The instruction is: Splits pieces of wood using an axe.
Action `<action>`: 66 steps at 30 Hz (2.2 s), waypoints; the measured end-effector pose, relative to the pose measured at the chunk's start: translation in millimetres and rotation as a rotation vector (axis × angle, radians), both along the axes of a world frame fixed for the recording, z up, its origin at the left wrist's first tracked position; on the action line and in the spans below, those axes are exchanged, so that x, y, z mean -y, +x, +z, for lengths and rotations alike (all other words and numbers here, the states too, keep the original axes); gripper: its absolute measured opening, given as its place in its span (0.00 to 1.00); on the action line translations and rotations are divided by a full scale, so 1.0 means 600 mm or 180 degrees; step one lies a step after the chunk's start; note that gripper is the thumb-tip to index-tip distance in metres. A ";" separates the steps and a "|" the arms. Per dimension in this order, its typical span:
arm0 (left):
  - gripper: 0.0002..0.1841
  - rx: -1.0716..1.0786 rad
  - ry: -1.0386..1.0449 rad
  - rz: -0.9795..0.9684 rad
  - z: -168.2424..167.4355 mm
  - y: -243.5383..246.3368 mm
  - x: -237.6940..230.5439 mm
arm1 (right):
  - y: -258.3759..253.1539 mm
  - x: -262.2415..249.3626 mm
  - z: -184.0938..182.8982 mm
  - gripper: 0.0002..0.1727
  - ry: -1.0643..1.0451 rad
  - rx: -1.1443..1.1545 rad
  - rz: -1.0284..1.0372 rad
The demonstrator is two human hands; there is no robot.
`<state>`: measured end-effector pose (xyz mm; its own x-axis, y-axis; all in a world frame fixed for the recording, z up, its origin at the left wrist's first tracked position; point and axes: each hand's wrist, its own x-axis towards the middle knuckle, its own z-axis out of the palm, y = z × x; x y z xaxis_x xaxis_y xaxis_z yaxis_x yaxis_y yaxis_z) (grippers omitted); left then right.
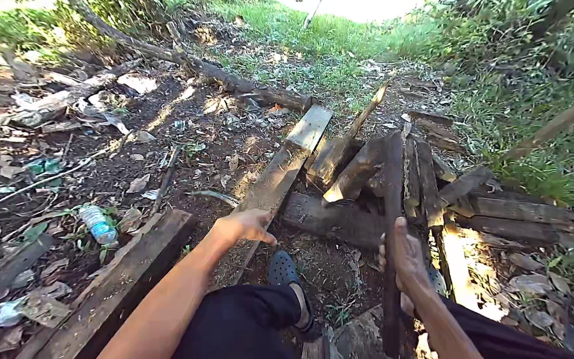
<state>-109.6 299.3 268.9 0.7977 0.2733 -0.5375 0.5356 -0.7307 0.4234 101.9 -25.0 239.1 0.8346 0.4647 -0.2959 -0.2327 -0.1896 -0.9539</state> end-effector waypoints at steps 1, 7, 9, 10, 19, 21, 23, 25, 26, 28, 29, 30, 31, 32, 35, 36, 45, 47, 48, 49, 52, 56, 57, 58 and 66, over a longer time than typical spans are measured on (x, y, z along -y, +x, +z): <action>0.39 -0.0189 0.0003 -0.0011 -0.009 -0.004 -0.007 | 0.003 0.004 0.028 0.44 0.0141 0.0128 -0.0027; 0.40 0.0225 -0.0111 0.0145 0.007 0.018 -0.014 | 0.057 -0.005 0.220 0.45 0.1789 0.1500 0.0004; 0.40 0.0415 0.0005 0.0186 0.016 0.024 -0.016 | 0.094 -0.020 0.263 0.43 0.2312 0.2007 0.0256; 0.39 0.0465 0.0036 0.0192 0.018 0.027 -0.018 | 0.113 -0.026 0.273 0.42 0.2466 0.2218 0.0401; 0.40 0.0077 0.0129 -0.0053 -0.006 0.043 -0.029 | 0.017 -0.050 -0.080 0.41 -0.0123 0.0629 0.0597; 0.41 0.0072 0.0250 0.0011 -0.006 0.040 -0.028 | 0.011 -0.066 -0.128 0.44 -0.0368 0.0051 0.0449; 0.41 0.0099 0.0325 0.0080 0.004 0.032 -0.025 | 0.010 -0.071 -0.099 0.44 -0.0232 -0.0230 0.0294; 0.42 0.0048 0.0319 0.0114 0.002 0.021 -0.018 | 0.000 -0.048 -0.062 0.44 -0.0142 -0.0319 0.0210; 0.43 0.0024 0.0322 0.0145 0.004 0.020 -0.019 | 0.001 -0.041 -0.038 0.44 -0.0104 -0.0295 0.0170; 0.43 -0.0024 0.0291 0.0164 0.002 0.015 -0.022 | 0.004 -0.025 0.013 0.47 0.0001 -0.0122 0.0095; 0.43 -0.0051 0.0286 0.0141 -0.003 0.013 -0.023 | 0.008 -0.016 0.042 0.49 0.0117 0.0043 0.0092; 0.43 -0.0077 0.0286 0.0110 -0.007 0.012 -0.024 | 0.015 -0.009 0.072 0.51 0.0298 0.0217 0.0071; 0.42 -0.0095 0.0300 0.0074 -0.009 0.013 -0.024 | 0.024 -0.005 0.106 0.53 0.0552 0.0392 0.0028; 0.42 -0.0090 0.0304 0.0047 -0.009 0.015 -0.023 | 0.034 -0.003 0.140 0.54 0.0855 0.0596 0.0002; 0.41 -0.0033 0.0275 0.0010 0.003 0.028 -0.014 | 0.066 -0.014 0.240 0.50 0.1793 0.1365 -0.0046; 0.41 -0.0028 0.0248 -0.0016 0.005 0.032 -0.012 | 0.080 -0.022 0.266 0.48 0.2118 0.1624 0.0040; 0.38 -0.0152 0.0120 -0.0053 -0.004 0.044 -0.019 | 0.053 -0.068 0.034 0.45 0.1136 0.1756 0.0409; 0.37 -0.0117 0.0218 -0.0070 -0.008 0.046 -0.013 | 0.020 -0.050 -0.100 0.47 -0.0033 0.0686 0.0611; 0.37 -0.0077 0.0306 -0.0051 -0.007 0.045 -0.010 | 0.012 -0.051 -0.129 0.47 -0.0284 0.0296 0.0558; 0.37 -0.0010 0.0377 0.0007 0.002 0.042 -0.012 | 0.010 -0.062 -0.128 0.47 -0.0312 0.0053 0.0443; 0.39 0.0043 0.0310 0.0153 0.006 0.019 -0.007 | 0.000 -0.044 -0.071 0.44 -0.0237 -0.0386 0.0189; 0.41 -0.0059 0.0367 0.0168 -0.005 0.012 -0.021 | 0.013 -0.016 0.015 0.47 -0.0004 -0.0096 0.0016; 0.40 -0.0088 0.0372 0.0159 -0.008 0.013 -0.023 | 0.020 -0.010 0.043 0.50 0.0153 0.0049 0.0016; 0.39 -0.0106 0.0378 0.0122 -0.010 0.016 -0.024 | 0.029 -0.005 0.076 0.52 0.0398 0.0167 -0.0026; 0.37 -0.0117 0.0235 -0.0118 0.013 0.053 -0.007 | 0.163 -0.048 0.321 0.41 0.2833 0.2294 0.0531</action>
<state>-77.8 303.2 276.9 0.7882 0.2841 -0.5459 0.5219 -0.7787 0.3482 199.8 3.5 431.5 0.5854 0.3898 0.7109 0.3843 0.6387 -0.6666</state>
